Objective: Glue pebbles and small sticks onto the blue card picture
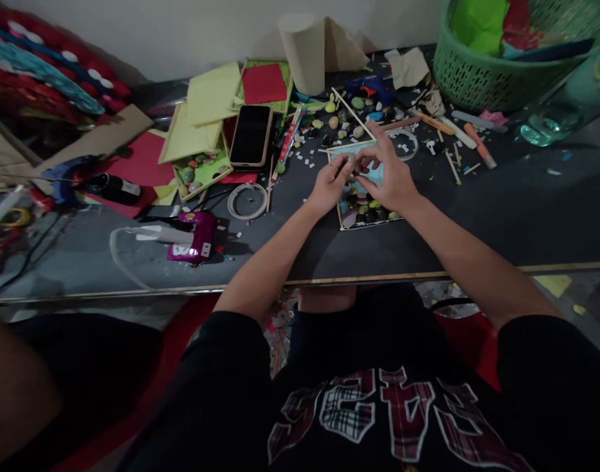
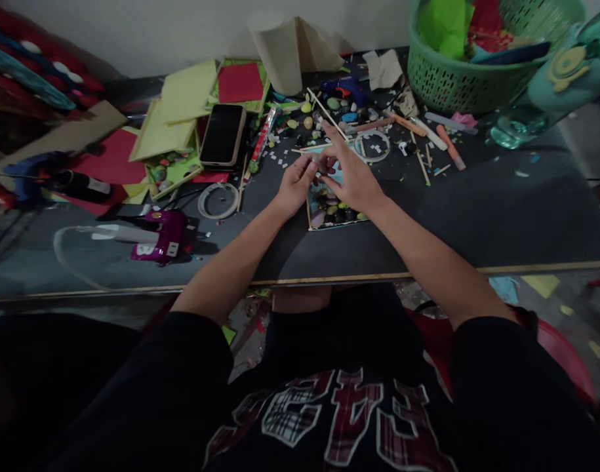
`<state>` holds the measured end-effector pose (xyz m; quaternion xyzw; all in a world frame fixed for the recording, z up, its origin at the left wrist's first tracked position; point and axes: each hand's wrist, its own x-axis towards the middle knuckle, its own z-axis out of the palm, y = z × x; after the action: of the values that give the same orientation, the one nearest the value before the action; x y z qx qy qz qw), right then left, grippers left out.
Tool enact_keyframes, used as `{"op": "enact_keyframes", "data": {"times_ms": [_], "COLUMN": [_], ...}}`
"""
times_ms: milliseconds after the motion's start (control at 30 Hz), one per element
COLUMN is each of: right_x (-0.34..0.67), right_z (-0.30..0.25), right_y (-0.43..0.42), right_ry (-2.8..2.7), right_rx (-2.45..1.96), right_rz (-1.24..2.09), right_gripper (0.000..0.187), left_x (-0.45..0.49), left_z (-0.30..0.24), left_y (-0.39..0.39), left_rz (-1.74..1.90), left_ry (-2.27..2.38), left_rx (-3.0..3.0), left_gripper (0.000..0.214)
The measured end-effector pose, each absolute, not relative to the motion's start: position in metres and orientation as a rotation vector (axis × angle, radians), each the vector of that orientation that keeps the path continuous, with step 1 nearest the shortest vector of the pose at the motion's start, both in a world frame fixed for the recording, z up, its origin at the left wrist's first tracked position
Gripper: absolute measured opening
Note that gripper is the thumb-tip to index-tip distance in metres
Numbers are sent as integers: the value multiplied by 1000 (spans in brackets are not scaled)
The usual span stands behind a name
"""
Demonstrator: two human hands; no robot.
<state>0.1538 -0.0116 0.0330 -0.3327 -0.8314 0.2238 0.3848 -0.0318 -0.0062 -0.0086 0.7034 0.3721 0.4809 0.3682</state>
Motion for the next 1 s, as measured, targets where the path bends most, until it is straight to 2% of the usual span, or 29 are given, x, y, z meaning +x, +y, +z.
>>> {"op": "enact_keyframes", "data": {"times_ms": [200,467,700,1000], "right_x": [156,152,150,152], "right_z": [26,23,15,12], "right_y": [-4,-4,-2,-3], "right_ry": [-2176,-2113,-2099,-2093], "right_rx": [-808,-787,-823,-727], "right_rz": [558,507,612,445], "right_gripper": [83,72,76,53], "left_x": [-30,-31,-30,-30], "left_z": [-2,-3,-5,0], "left_y": [-12,-9,-7,-11], "left_rz": [1202,1189,1200,1187], "left_ry": [931,903,899,938], "left_rx": [1891,1908,1878,1899], "left_gripper": [63,63,61,62]}}
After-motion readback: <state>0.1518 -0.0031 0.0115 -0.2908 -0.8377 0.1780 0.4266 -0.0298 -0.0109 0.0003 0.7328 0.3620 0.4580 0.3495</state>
